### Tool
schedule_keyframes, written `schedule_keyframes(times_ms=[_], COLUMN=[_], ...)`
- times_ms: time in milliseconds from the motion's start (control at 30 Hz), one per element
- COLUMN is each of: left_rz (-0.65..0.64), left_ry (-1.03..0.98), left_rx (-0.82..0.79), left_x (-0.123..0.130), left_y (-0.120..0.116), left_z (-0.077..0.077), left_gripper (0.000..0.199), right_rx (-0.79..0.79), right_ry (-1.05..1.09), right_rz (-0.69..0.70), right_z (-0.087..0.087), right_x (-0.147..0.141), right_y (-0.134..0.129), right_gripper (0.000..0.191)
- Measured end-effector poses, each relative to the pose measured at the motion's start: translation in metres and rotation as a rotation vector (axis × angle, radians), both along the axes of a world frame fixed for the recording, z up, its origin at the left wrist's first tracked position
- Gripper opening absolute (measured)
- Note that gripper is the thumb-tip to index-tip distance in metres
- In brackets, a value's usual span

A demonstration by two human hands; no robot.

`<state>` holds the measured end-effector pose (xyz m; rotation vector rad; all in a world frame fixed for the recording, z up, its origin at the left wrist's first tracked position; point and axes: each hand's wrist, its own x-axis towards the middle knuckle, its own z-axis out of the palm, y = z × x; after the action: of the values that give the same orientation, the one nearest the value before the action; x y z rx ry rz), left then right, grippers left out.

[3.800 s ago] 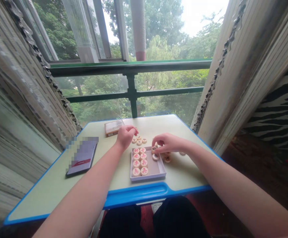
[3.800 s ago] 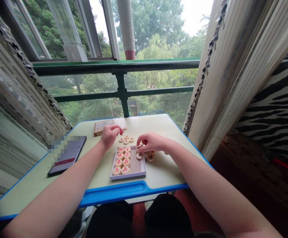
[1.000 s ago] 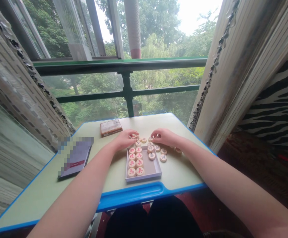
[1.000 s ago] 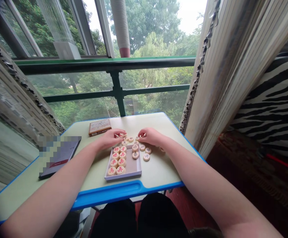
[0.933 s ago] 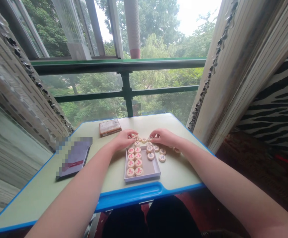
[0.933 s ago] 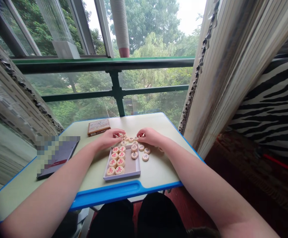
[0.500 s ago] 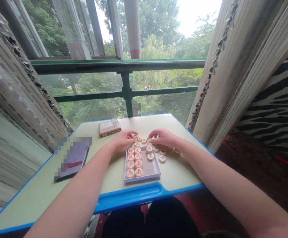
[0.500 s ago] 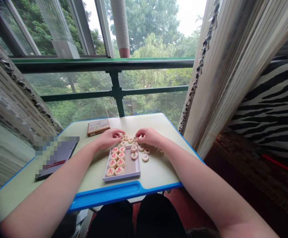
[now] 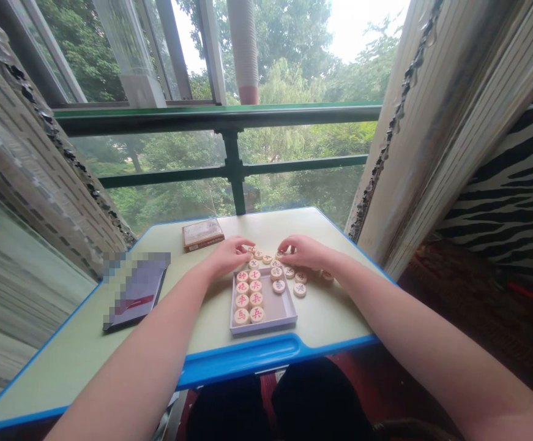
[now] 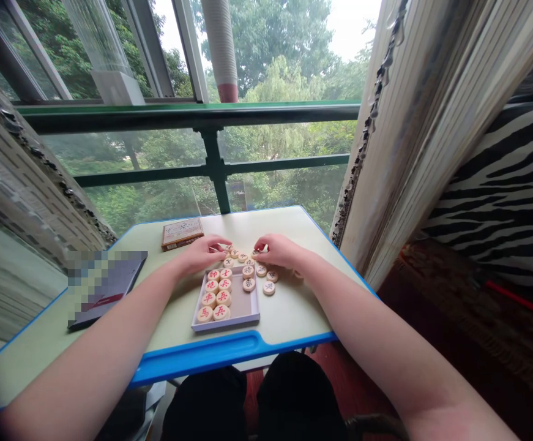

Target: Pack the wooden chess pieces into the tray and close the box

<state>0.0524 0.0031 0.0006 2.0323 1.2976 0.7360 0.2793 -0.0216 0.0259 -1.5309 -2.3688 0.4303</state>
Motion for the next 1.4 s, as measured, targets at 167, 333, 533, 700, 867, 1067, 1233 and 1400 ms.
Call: schedule_keyframes(times_ms=[167,333,533,700,867,1067,1233,1400], left_rz=[0.005,0.015,0.025,0.037,0.02,0.024,0.025,0.008], left_ry=[0.053,0.081,0.082,0.121,0.135,0.092,0.087,0.09], left_rx=[-0.04,-0.032,-0.011,0.045,0.053,0.045,-0.006,0.001], left_x=[0.0,0.0,0.001,0.003,0.003,0.003,0.004,0.002], left_y=[-0.002,-0.001,0.0,0.0,0.002,0.003,-0.002,0.003], left_z=[0.003,0.002,0.0,0.001,-0.001,-0.001,0.003,-0.003], left_gripper=[0.04,0.042,0.041,0.037,0.036,0.04,0.052,0.053], right_rx=[-0.055,-0.069,-0.069,-0.062,-0.042,-0.037,-0.059,-0.051], right_ry=[-0.038,-0.036,-0.034,-0.039,-0.077,-0.093,-0.071,-0.009], right_rz=[-0.021,-0.009,0.013,0.021,0.028,-0.012,-0.024,0.031], right_z=[0.001,-0.001,0.0,0.0,-0.001,-0.001,-0.001,-0.003], right_x=[0.003,0.006,0.007,0.007,0.007,0.011,0.011,0.009], right_y=[0.002,0.005,0.005,0.006,0.007,0.008,0.007,0.006], right_gripper=[0.024,0.027,0.028,0.029,0.024,0.024,0.032,0.031])
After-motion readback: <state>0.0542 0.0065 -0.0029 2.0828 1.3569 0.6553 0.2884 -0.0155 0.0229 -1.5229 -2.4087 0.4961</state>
